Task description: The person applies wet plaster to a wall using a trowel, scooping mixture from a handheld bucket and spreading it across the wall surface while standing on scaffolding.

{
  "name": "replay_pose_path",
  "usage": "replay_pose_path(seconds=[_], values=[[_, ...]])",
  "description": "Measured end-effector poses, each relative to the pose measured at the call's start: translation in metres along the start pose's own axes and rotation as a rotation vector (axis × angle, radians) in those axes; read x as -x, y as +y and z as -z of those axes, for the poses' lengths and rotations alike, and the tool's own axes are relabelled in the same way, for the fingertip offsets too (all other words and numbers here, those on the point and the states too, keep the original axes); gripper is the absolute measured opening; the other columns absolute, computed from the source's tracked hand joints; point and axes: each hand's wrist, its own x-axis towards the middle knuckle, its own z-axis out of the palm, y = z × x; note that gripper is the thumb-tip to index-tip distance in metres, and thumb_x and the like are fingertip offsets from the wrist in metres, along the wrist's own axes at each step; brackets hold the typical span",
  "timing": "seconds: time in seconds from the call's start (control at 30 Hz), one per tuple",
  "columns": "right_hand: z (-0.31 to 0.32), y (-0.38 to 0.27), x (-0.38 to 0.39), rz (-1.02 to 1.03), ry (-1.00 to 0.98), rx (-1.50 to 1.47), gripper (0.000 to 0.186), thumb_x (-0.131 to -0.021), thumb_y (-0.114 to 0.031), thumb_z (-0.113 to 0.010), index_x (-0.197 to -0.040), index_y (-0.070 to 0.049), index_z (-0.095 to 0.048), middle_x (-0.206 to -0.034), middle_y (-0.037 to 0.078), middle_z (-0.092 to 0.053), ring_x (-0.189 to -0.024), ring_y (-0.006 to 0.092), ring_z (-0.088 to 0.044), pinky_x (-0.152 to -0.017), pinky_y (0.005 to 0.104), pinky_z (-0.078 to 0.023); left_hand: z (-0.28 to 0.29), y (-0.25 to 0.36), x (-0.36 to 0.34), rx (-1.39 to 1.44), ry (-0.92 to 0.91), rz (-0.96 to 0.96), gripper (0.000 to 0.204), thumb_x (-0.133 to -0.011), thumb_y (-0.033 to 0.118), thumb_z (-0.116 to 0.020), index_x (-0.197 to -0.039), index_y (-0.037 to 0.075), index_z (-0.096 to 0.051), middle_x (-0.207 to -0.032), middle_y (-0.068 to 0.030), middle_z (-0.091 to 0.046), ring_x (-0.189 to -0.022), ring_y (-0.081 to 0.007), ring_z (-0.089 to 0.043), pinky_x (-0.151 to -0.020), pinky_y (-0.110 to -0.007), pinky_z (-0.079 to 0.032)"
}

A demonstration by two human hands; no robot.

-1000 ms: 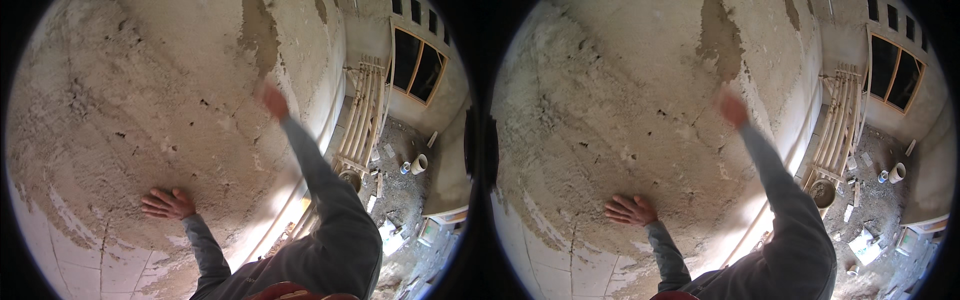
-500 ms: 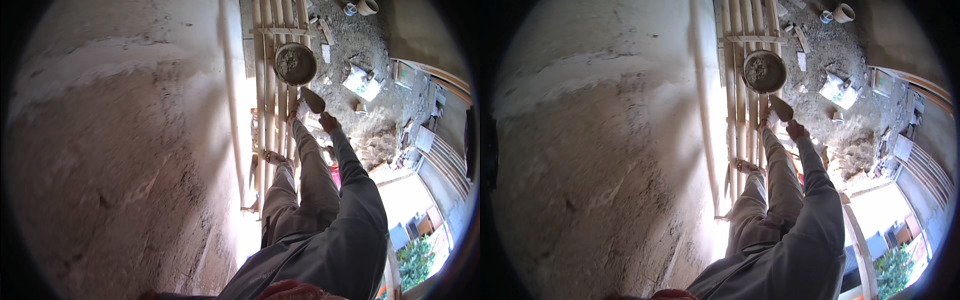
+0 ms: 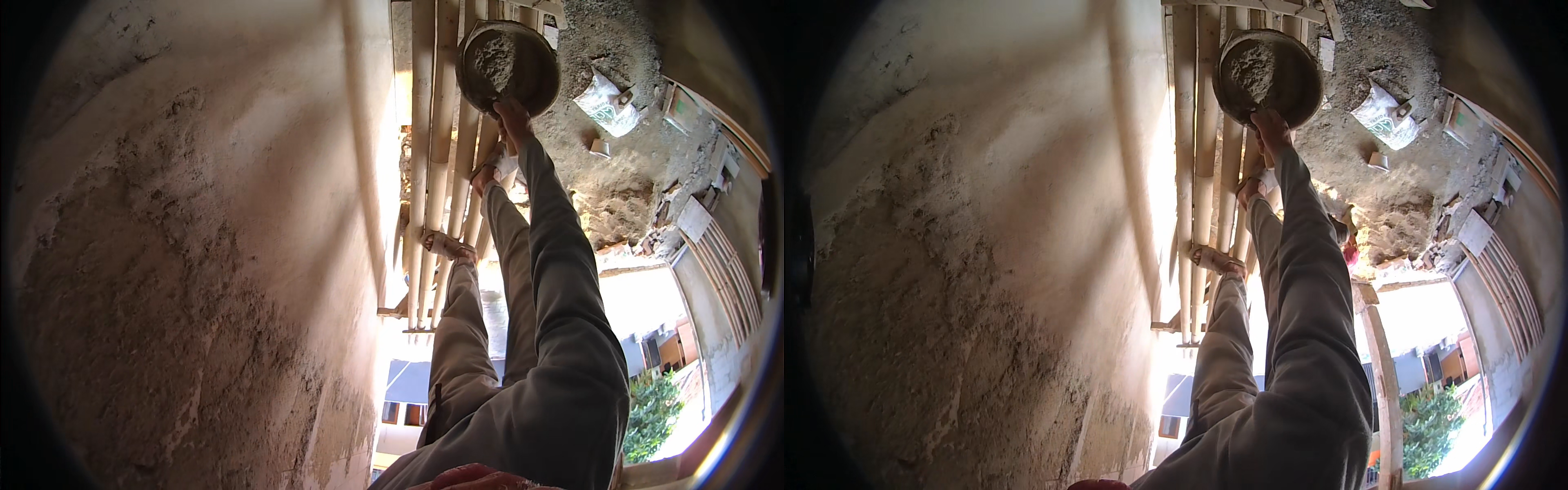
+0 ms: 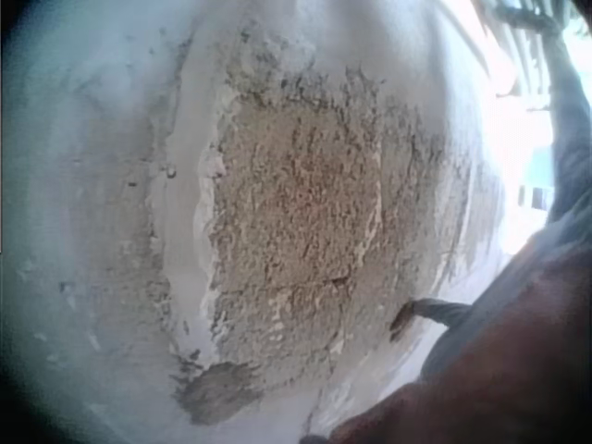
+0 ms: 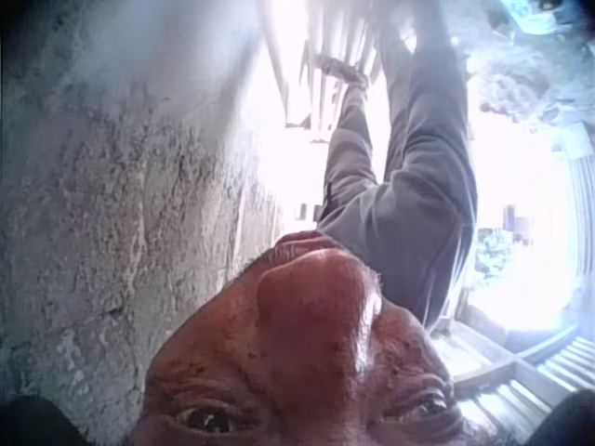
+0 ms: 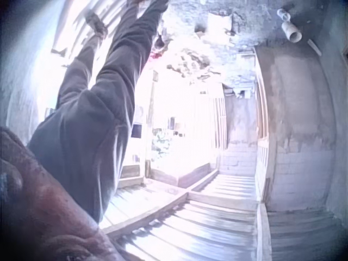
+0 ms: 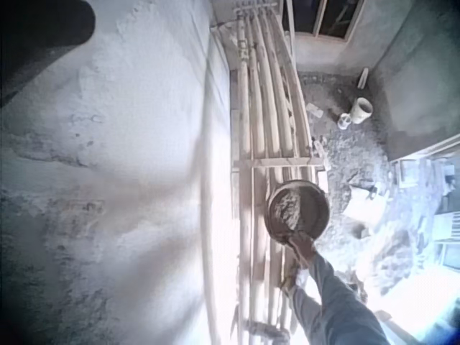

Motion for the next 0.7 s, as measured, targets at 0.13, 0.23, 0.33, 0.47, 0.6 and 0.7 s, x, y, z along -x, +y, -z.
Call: replay_pose_path(seconds=[0.13,0.23,0.33,0.47,0.6,0.7], values=[[0.001,-0.012,0.059,0.129,0.021,-0.24,0.022,-0.091,-0.032,-0.066,-0.09,-0.011,-0.057,-0.053,0.0,-0.046,-0.038,0.0095,-0.041,-0.035,0.028,-0.034,0.009,-0.021,0.014,-0.018,-0.026,0.037,0.068,-0.102,0.058,-0.019,-0.155,0.015,-0.028,-0.162,-0.0144,-0.017,-0.149,-0.037,-0.014,-0.118,-0.055,-0.021],[0.025,-0.011,0.093,0.201,0.027,-0.22,0.026,-0.091,-0.034,-0.068,-0.087,-0.012,-0.055,-0.052,-0.001,-0.045,-0.038,0.0093,-0.042,-0.034,0.0285,-0.034,0.013,-0.037,0.02,0.001,-0.034,0.082,0.069,-0.102,0.058,-0.017,-0.155,0.016,-0.027,-0.163,-0.0141,-0.016,-0.15,-0.0366,-0.014,-0.119,-0.055,-0.021],[0.041,-0.038,0.124,0.051,0.008,-0.17,0.023,-0.093,-0.033,-0.066,-0.093,-0.012,-0.056,-0.052,-0.001,-0.045,-0.038,0.0087,-0.04,-0.035,0.0279,-0.032,0.033,-0.071,0.026,-0.012,0.006,0.138,0.07,-0.102,0.059,-0.016,-0.155,0.016,-0.026,-0.163,-0.0139,-0.016,-0.15,-0.0362,-0.013,-0.119,-0.054,-0.021],[0.036,-0.112,0.229,0.141,-0.049,-0.398,0.021,-0.094,-0.034,-0.063,-0.098,-0.013,-0.06,-0.062,0.0,-0.052,-0.044,0.0098,-0.046,-0.038,0.0268,-0.037,0.056,-0.128,0.068,-0.073,0.079,0.278,0.07,-0.102,0.06,-0.014,-0.156,0.017,-0.025,-0.163,-0.0136,-0.015,-0.15,-0.0356,-0.013,-0.119,-0.054,-0.021],[0.019,-0.195,0.325,0.297,-0.25,-0.886,0.036,-0.1,-0.035,-0.051,-0.129,-0.014,-0.056,-0.086,0.004,-0.062,-0.063,0.0113,-0.057,-0.049,0.0253,-0.046,0.05,-0.13,0.078,-0.239,0.242,0.567,0.071,-0.101,0.061,-0.012,-0.156,0.018,-0.024,-0.164,-0.0133,-0.014,-0.151,-0.0351,-0.012,-0.12,-0.054,-0.02],[0.025,-0.296,0.437,0.71,-0.374,-1.098,0.041,-0.102,-0.038,-0.046,-0.132,-0.01,-0.053,-0.079,0.001,-0.059,-0.06,0.0103,-0.054,-0.05,0.0269,-0.045,0.053,-0.124,0.044,-0.23,0.302,0.65,0.074,-0.1,0.064,-0.009,-0.156,0.018,-0.024,-0.163,-0.0144,-0.016,-0.15,-0.0371,-0.013,-0.12,-0.057,-0.018]])
